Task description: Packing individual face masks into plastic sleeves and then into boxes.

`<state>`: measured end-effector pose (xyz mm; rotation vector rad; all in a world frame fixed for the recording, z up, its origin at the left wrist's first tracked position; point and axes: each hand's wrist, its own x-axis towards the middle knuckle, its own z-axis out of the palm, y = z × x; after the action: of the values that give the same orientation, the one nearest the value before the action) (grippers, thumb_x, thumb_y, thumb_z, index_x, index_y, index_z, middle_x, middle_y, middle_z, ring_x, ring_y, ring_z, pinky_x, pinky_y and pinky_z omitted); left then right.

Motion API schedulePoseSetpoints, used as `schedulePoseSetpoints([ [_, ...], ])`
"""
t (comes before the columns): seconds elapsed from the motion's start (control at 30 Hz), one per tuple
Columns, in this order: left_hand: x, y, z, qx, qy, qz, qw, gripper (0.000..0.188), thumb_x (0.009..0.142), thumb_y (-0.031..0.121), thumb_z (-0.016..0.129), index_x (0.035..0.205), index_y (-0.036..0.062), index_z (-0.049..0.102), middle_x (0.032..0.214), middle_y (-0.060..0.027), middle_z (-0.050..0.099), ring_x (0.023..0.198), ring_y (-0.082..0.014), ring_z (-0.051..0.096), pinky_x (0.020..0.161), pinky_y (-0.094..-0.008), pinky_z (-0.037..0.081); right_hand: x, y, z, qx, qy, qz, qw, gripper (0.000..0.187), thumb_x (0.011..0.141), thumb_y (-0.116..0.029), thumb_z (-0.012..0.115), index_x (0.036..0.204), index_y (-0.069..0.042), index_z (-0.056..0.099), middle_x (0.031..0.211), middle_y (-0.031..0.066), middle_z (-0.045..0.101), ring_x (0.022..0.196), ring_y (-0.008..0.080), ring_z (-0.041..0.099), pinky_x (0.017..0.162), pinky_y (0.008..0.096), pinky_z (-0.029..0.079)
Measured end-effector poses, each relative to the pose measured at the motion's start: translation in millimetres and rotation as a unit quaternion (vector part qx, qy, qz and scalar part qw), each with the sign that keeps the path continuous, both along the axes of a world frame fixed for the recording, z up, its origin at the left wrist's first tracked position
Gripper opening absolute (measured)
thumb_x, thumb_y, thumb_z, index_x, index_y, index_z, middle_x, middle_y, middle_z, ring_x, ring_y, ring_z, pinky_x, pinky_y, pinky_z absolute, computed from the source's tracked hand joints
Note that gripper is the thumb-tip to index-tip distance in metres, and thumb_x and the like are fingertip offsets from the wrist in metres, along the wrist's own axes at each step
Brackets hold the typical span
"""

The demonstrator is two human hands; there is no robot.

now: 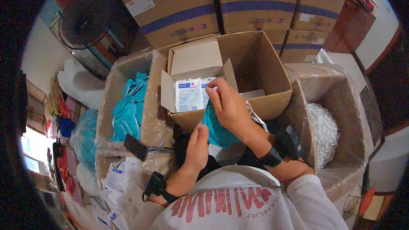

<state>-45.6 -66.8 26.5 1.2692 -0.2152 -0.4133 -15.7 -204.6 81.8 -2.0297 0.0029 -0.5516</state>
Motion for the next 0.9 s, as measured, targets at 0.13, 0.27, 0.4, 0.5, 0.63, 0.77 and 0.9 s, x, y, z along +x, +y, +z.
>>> schedulePoseSetpoints([
  [0.13,-0.6,-3.7,-4.1,0.034,-0.106,0.001,0.994,0.025,0.091,0.023,0.048,0.104,0.0026,0.051,0.083,0.0010,0.054,0.073,-0.0070,0.045,0.063,-0.0243,0.040,-3.9,10.6,-0.3,0.013,0.042,0.020,0.999,0.020,0.087,-0.022,0.049,0.095,-0.004,0.051,0.076,0.0175,0.057,0.070,0.0339,0.056,0.061,0.0375,0.044],
  [0.27,10.4,12.5,-13.0,0.159,-0.097,0.027,0.982,0.019,0.088,0.020,0.053,0.094,0.0023,0.056,0.072,0.0029,0.054,0.067,-0.0079,0.047,0.061,-0.0250,0.041,-4.5,8.9,-10.1,0.031,0.027,0.092,0.995,0.021,0.086,-0.022,0.052,0.098,-0.004,0.050,0.074,0.0162,0.056,0.067,0.0290,0.055,0.059,0.0358,0.044],
  [0.4,22.5,21.3,-4.2,0.097,-0.061,0.074,0.991,0.018,0.085,0.018,0.058,0.093,0.0018,0.058,0.072,0.0025,0.056,0.069,-0.0058,0.049,0.063,-0.0224,0.042,-21.2,-4.9,-5.7,-0.023,0.095,0.188,0.977,0.027,0.085,-0.019,0.055,0.107,-0.005,0.048,0.078,0.0152,0.056,0.067,0.0262,0.056,0.059,0.0351,0.045],
  [0.5,22.8,22.6,-5.9,0.079,-0.055,0.096,0.991,0.020,0.084,0.017,0.059,0.097,0.0012,0.058,0.077,0.0009,0.058,0.071,-0.0053,0.051,0.065,-0.0216,0.043,-35.4,-0.1,-0.2,0.008,0.117,0.182,0.976,0.033,0.084,-0.016,0.056,0.113,-0.006,0.045,0.082,0.0143,0.057,0.068,0.0268,0.056,0.062,0.0354,0.046],
  [0.63,20.9,21.8,-8.0,-0.030,0.046,0.061,0.997,0.026,0.084,0.017,0.059,0.104,-0.0004,0.056,0.088,-0.0021,0.059,0.078,-0.0078,0.054,0.070,-0.0227,0.045,-39.0,0.6,-8.7,0.041,0.108,0.151,0.982,0.036,0.085,-0.014,0.055,0.117,-0.005,0.042,0.083,0.0149,0.056,0.071,0.0262,0.056,0.066,0.0340,0.045],
  [0.77,15.9,22.0,-1.7,-0.042,0.040,0.024,0.998,0.031,0.085,0.018,0.058,0.109,-0.0008,0.052,0.096,-0.0034,0.058,0.085,-0.0089,0.053,0.075,-0.0239,0.044,-41.5,-5.4,-25.6,0.086,0.080,0.110,0.987,0.036,0.085,-0.012,0.053,0.118,-0.004,0.041,0.085,0.0153,0.055,0.076,0.0246,0.056,0.068,0.0328,0.045],
  [0.9,16.1,28.1,-6.1,-0.018,0.013,-0.008,1.000,0.033,0.085,0.020,0.058,0.110,0.0003,0.052,0.097,-0.0030,0.058,0.086,-0.0084,0.053,0.076,-0.0239,0.044,-45.9,-5.9,-20.7,0.065,0.079,0.111,0.988,0.035,0.085,-0.011,0.052,0.118,-0.003,0.042,0.086,0.0152,0.055,0.078,0.0240,0.056,0.070,0.0325,0.045],
])
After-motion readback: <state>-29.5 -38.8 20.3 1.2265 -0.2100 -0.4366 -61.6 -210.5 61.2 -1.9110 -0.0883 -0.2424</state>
